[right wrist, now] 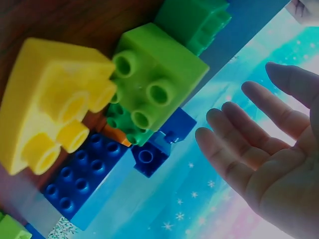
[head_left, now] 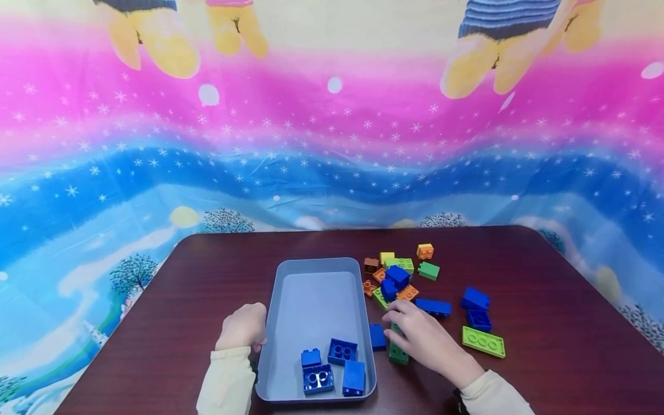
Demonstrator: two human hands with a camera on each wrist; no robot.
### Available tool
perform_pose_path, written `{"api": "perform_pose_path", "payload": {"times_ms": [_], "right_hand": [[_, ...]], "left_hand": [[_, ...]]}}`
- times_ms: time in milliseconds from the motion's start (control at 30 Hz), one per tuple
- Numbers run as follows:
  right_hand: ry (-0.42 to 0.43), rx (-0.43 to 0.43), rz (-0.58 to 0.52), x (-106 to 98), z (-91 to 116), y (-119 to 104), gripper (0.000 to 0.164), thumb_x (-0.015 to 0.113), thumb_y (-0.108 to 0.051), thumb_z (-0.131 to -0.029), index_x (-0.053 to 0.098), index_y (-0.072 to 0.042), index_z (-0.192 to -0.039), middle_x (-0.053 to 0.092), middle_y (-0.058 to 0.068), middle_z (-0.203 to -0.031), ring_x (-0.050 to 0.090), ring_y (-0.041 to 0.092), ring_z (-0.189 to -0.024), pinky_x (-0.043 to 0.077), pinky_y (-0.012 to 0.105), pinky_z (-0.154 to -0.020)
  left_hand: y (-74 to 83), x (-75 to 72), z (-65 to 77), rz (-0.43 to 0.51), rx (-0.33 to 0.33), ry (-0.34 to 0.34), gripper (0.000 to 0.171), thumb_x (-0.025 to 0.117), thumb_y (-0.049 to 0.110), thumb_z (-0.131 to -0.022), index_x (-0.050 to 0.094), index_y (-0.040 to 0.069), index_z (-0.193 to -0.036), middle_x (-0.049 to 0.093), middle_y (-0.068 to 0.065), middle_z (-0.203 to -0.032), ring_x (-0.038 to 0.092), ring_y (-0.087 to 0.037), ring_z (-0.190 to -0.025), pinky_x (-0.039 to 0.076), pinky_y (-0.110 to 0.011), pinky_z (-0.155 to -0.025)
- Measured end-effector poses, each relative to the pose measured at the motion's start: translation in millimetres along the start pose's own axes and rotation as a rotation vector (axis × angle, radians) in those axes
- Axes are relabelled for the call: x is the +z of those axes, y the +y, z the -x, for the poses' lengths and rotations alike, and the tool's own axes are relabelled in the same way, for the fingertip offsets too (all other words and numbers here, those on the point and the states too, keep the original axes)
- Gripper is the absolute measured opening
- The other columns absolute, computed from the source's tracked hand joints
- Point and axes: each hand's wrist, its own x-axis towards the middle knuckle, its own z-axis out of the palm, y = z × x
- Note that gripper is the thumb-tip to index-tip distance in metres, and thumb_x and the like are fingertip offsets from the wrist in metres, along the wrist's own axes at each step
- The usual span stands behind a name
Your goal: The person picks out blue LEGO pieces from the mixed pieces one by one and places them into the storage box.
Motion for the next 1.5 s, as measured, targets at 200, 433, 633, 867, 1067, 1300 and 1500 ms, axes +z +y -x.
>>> {"api": "perform_pose_path", "payload": {"times_ms": [200, 433, 633, 867, 1067, 1300, 1500], "right_hand": [[0.004, 0.026, 0.040, -0.8, 3.1, 7.3, 0.016, 0.069, -0.016, -0.079, 0.072, -0.006, -0.091, 0.067, 0.007, -0.093, 0.061, 0.016, -0.082, 0.059, 0.034, -0.067], [0.005, 0.116, 0.068, -5.3, 7.8, 16.4, 0.018, 0.070, -0.016, -0.077, 0.072, -0.007, -0.093, 0.067, 0.005, -0.093, 0.059, 0.016, -0.084, 0.058, 0.036, -0.068], [0.014, 0.101, 0.081, -3.2, 13.9, 22.3, 0.016, 0.071, -0.016, -0.077, 0.072, -0.008, -0.090, 0.066, 0.004, -0.091, 0.059, 0.014, -0.082, 0.057, 0.032, -0.065], [0.062, 0.079, 0.078, -3.4, 15.3, 28.8, 0.013, 0.072, -0.013, -0.075, 0.071, -0.008, -0.087, 0.066, 0.003, -0.088, 0.058, 0.014, -0.080, 0.057, 0.032, -0.064], [0.062, 0.091, 0.102, -3.3, 17.5, 33.5, 0.011, 0.071, -0.012, -0.076, 0.071, -0.009, -0.086, 0.067, 0.003, -0.088, 0.059, 0.015, -0.081, 0.056, 0.032, -0.063], [0.046, 0.132, 0.120, -7.2, 20.4, 39.9, 0.012, 0.071, -0.011, -0.075, 0.071, -0.007, -0.087, 0.067, 0.007, -0.090, 0.060, 0.018, -0.082, 0.056, 0.034, -0.063], [0.041, 0.189, 0.154, -12.7, 25.6, 49.8, 0.015, 0.073, -0.011, -0.074, 0.071, -0.005, -0.087, 0.067, 0.009, -0.090, 0.060, 0.021, -0.081, 0.056, 0.038, -0.065]], "left_hand": [[0.1, -0.2, 0.1, 0.004, -0.001, 0.001, 0.019, 0.067, -0.009, -0.068, 0.061, 0.002, -0.055, 0.066, -0.010, -0.045, 0.054, -0.013, -0.043, 0.043, -0.033, -0.046], [-0.4, -1.0, 0.7, 0.008, -0.003, 0.000, 0.019, 0.068, -0.009, -0.068, 0.062, 0.002, -0.054, 0.066, -0.009, -0.045, 0.053, -0.014, -0.043, 0.043, -0.032, -0.046], [-0.6, -1.5, -0.7, 0.011, 0.003, -0.002, 0.018, 0.068, -0.008, -0.069, 0.062, 0.002, -0.055, 0.066, -0.009, -0.046, 0.054, -0.014, -0.044, 0.045, -0.033, -0.047], [-1.9, -1.6, -1.5, 0.011, -0.009, -0.019, 0.017, 0.068, -0.006, -0.070, 0.063, 0.003, -0.056, 0.066, -0.009, -0.046, 0.054, -0.014, -0.045, 0.044, -0.033, -0.047], [-1.5, -2.6, -0.5, 0.014, -0.009, -0.022, 0.017, 0.069, -0.006, -0.070, 0.063, 0.002, -0.056, 0.066, -0.009, -0.046, 0.054, -0.014, -0.046, 0.045, -0.034, -0.047], [-1.0, -3.3, -0.1, 0.015, -0.012, -0.024, 0.017, 0.069, -0.006, -0.070, 0.063, 0.002, -0.055, 0.067, -0.009, -0.046, 0.054, -0.014, -0.047, 0.046, -0.035, -0.048], [-1.3, -3.1, -0.4, 0.018, -0.010, -0.030, 0.018, 0.069, -0.006, -0.070, 0.063, 0.002, -0.055, 0.067, -0.009, -0.047, 0.054, -0.014, -0.047, 0.046, -0.035, -0.049]]}}
